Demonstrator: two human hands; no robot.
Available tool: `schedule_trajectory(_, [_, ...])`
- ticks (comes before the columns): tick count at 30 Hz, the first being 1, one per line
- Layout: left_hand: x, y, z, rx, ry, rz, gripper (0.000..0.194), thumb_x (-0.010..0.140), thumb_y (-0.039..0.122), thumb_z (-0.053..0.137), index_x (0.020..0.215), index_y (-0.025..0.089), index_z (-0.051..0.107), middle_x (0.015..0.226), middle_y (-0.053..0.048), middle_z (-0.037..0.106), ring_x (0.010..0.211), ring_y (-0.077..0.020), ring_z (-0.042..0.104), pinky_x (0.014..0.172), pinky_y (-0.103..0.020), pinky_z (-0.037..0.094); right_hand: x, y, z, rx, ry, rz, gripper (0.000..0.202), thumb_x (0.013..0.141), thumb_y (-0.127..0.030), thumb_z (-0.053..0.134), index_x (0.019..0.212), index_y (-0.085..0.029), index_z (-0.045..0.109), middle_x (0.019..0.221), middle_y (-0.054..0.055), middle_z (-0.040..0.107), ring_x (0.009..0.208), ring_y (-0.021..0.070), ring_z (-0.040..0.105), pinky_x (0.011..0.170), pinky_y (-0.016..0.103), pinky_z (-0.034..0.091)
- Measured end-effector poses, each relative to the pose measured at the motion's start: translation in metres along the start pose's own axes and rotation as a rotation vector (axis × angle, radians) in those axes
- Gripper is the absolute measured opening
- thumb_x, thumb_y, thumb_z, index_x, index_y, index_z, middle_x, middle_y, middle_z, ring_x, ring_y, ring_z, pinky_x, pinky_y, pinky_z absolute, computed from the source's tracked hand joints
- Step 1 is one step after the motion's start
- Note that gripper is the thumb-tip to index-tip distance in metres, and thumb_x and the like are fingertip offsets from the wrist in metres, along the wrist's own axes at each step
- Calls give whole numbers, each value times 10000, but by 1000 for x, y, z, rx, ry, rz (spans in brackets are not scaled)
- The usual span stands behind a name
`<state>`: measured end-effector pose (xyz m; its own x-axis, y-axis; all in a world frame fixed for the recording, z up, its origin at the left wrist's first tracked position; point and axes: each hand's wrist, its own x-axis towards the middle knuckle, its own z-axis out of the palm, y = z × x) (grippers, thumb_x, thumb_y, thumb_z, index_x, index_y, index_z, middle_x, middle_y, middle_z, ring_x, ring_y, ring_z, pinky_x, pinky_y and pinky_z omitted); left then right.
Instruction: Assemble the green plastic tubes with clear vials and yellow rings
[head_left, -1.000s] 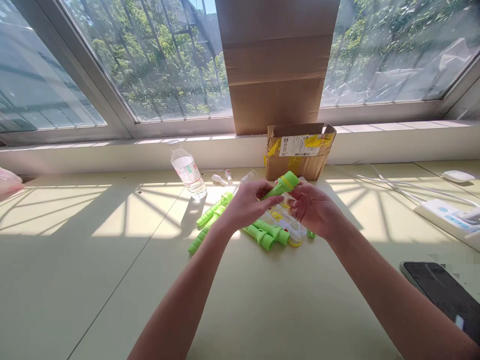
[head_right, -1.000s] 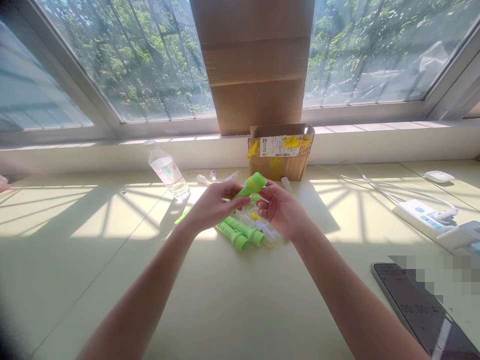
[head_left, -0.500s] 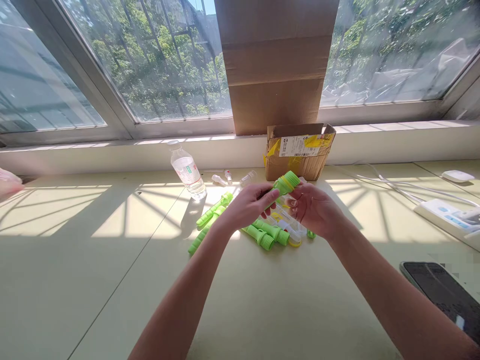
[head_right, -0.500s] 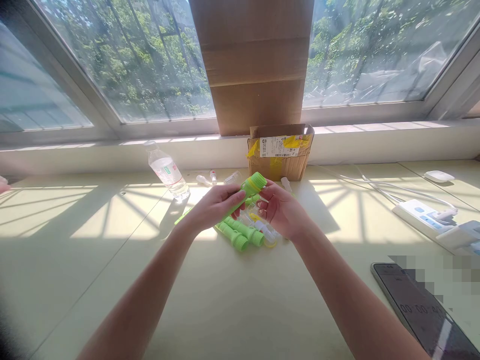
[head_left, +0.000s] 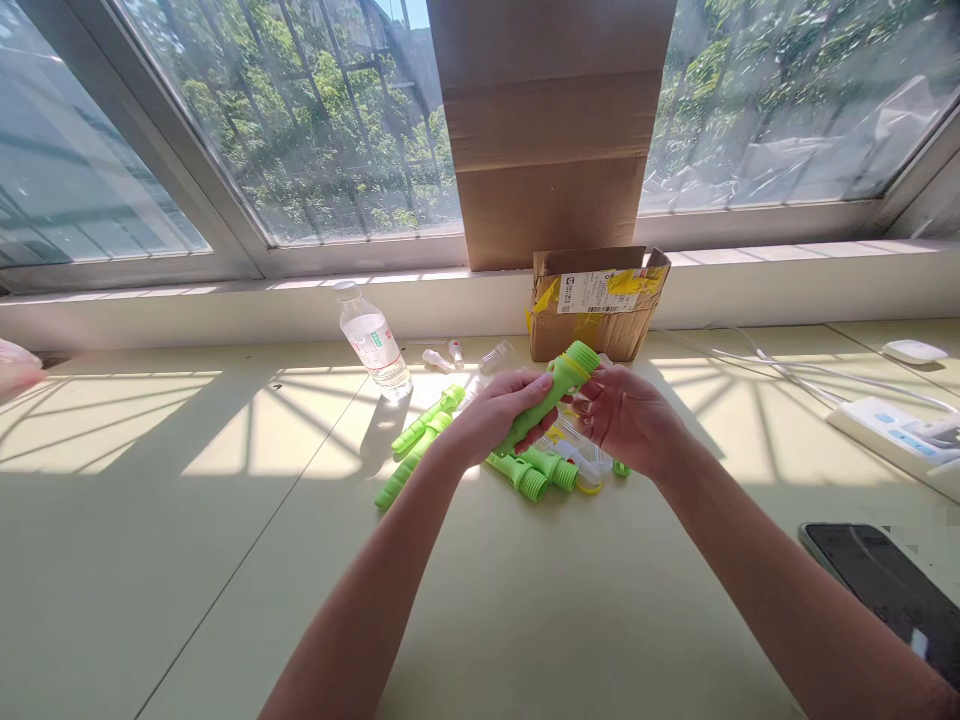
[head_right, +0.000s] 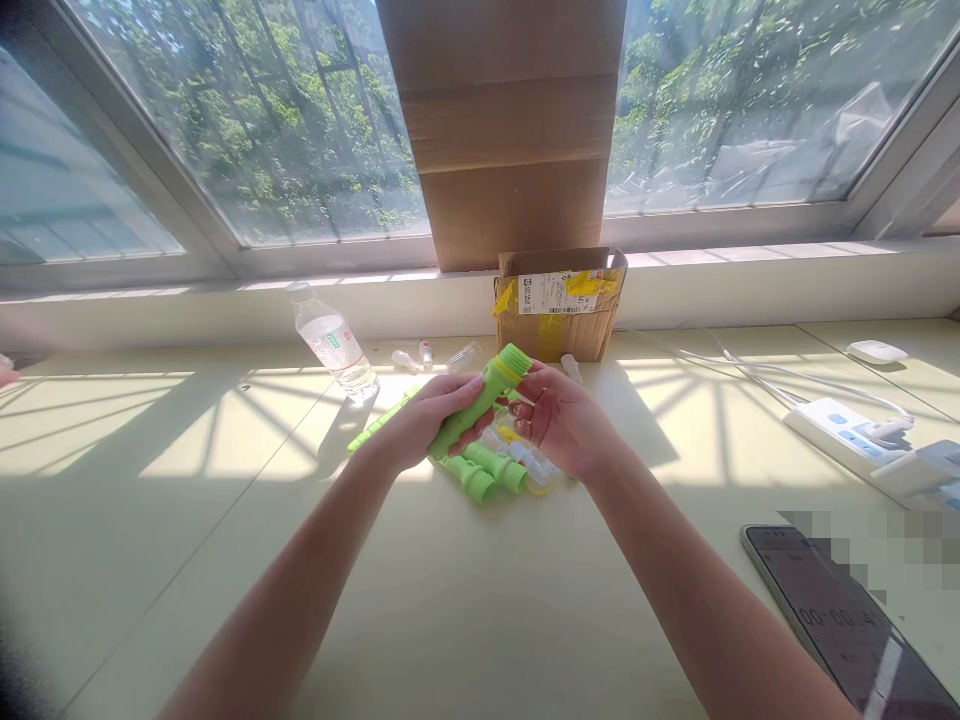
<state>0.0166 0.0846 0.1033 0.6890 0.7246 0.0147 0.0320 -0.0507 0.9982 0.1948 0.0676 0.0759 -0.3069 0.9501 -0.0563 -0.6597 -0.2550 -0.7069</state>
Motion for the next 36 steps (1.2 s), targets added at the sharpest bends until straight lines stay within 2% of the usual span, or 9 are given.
schedule_trajectory(3, [1, -2, 3, 9, 27, -11, 355, 824, 526, 507, 818, 171, 504, 595, 37, 482, 398, -44, 390, 334, -181, 240, 0, 0, 0, -7, 19, 2, 143, 703, -217, 666, 832, -247, 612, 701, -71, 613, 519, 54, 500, 473, 175, 425])
schedule_trajectory(5, [2, -3, 6, 51, 85, 1, 339, 774, 493, 600, 859, 187, 482, 564, 57, 494, 378, -43, 399, 328, -166, 252, 1, 0, -1, -10, 23, -1, 160, 704, -225, 674, 851, -248, 615, 700, -71, 619, 514, 52, 506, 473, 175, 429])
schedule_trajectory(9, [5, -4, 6, 88, 206, 14, 382, 698, 450, 694, 805, 196, 430, 644, 31, 585, 477, -85, 546, 372, -172, 380, 1, -1, -2, -6, 25, -15, 148, 713, -228, 680, 845, -244, 615, 688, -73, 610, 513, 42, 508, 476, 160, 430])
schedule_trajectory(13, [8, -7, 1, 128, 243, 61, 335, 710, 425, 689, 768, 162, 489, 696, -7, 625, 609, -120, 620, 497, -215, 478, 1, 0, -2, -35, 30, -30, 184, 682, -231, 701, 839, -260, 611, 724, -79, 607, 518, 36, 500, 465, 156, 415])
schedule_trajectory(15, [9, -9, -2, 141, 237, 85, 313, 728, 417, 676, 784, 152, 519, 698, -14, 631, 602, -111, 613, 518, -216, 478, 1, 1, -1, -57, 22, -44, 211, 663, -227, 707, 847, -261, 612, 735, -81, 598, 516, 29, 489, 460, 154, 405])
schedule_trajectory(19, [9, -10, -5, 149, 199, 100, 310, 767, 440, 628, 810, 149, 531, 729, -33, 642, 548, -93, 580, 448, -193, 429, 1, 1, 0, -75, 19, -57, 214, 656, -218, 704, 846, -255, 613, 742, -81, 593, 528, 30, 482, 461, 154, 396])
schedule_trajectory(26, [5, -6, -1, 156, 169, 92, 357, 823, 496, 525, 859, 143, 570, 720, -39, 628, 581, -106, 584, 447, -192, 429, 1, 1, 0, -57, 24, -55, 162, 687, -228, 690, 825, -276, 619, 793, -82, 626, 540, 39, 496, 473, 162, 398])
schedule_trajectory(36, [4, -4, -1, 34, 71, 48, 425, 858, 540, 437, 713, 150, 518, 578, 15, 514, 427, -57, 430, 428, -206, 318, -1, -1, 3, -77, -31, -18, 188, 704, -219, 660, 883, -268, 634, 798, -50, 635, 567, 60, 545, 509, 178, 450])
